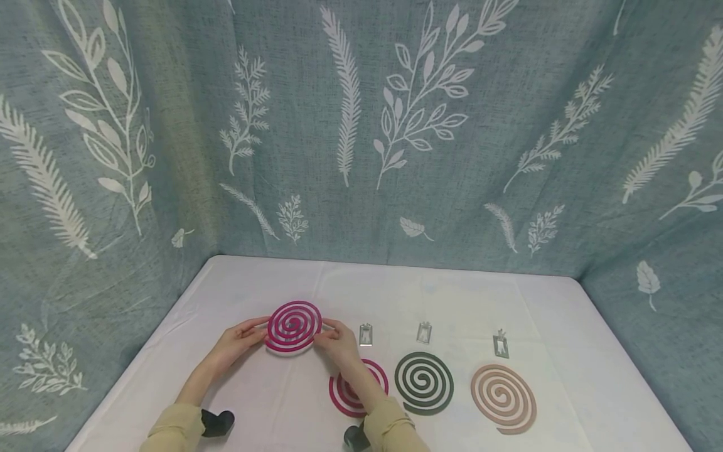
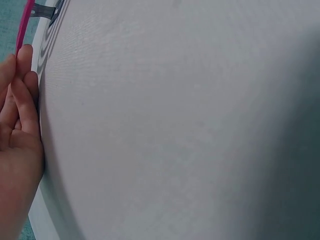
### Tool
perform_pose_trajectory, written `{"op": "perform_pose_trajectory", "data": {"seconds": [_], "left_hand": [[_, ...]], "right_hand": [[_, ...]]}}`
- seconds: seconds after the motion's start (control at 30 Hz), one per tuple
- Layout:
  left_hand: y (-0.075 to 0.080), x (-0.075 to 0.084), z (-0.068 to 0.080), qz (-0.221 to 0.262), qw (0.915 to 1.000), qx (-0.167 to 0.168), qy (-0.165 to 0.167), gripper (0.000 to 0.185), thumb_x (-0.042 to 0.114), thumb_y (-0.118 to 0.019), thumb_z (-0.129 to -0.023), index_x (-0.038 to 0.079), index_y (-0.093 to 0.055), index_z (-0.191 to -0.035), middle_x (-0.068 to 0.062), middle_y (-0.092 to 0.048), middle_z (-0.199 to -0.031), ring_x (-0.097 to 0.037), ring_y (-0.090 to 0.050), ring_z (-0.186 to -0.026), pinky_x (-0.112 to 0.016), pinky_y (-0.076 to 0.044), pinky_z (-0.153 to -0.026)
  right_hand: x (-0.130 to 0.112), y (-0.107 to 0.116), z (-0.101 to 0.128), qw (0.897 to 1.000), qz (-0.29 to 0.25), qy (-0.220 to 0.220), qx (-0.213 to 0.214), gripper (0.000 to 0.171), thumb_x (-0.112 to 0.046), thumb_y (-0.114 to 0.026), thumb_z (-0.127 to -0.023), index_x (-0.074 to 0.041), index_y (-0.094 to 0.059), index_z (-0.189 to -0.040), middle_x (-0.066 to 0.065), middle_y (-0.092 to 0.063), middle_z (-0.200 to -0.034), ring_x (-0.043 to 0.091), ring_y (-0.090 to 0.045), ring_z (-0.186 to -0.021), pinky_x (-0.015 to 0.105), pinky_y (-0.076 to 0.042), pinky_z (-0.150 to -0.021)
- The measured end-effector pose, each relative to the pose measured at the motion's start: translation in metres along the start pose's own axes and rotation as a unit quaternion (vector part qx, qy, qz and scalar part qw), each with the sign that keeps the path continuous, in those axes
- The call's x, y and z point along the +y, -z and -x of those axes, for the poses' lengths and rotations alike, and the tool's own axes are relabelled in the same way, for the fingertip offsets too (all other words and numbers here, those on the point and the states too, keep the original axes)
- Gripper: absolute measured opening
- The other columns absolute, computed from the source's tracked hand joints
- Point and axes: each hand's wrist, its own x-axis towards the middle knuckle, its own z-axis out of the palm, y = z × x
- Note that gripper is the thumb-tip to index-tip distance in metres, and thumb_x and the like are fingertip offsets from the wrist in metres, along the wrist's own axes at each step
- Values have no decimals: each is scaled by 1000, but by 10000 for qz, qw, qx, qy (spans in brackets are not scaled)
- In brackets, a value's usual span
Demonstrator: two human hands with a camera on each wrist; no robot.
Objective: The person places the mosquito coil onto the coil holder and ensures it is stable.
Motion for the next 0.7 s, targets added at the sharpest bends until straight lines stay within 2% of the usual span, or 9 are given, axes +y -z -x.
{"op": "perform_pose_trajectory", "data": {"seconds": [0.23, 0.47, 0.7], "left_hand": [[2, 2, 2, 92, 9999, -63, -64, 53, 32, -53, -89, 2, -42, -131, -7, -63, -101, -2, -57, -94, -29, -44, -90], [3, 1, 3, 546, 9984, -104, -39, 53, 28, -53, -90, -2, -39, -131, -3, -65, -96, 2, -57, -86, -16, -45, -83], [3, -2, 3, 519, 9986, -7, 14, 50, 29, -51, -91, 0, -42, -130, -1, -66, -96, 5, -57, -88, -16, -44, -85]], "right_hand": [[1, 1, 0, 10000, -76, -7, 44, 41, -12, -64, -79, -5, -55, -119, -3, -62, -73, 6, -50, -65, 19, -43, -65], [2, 0, -1, 9999, -104, 13, 82, 39, -12, -64, -79, -5, -56, -116, -3, -61, -72, 6, -52, -67, 21, -45, -68], [0, 1, 0, 10000, -69, -5, -3, 37, -11, -64, -79, -5, -58, -115, -3, -61, -70, 6, -51, -66, 21, -44, -68]]}}
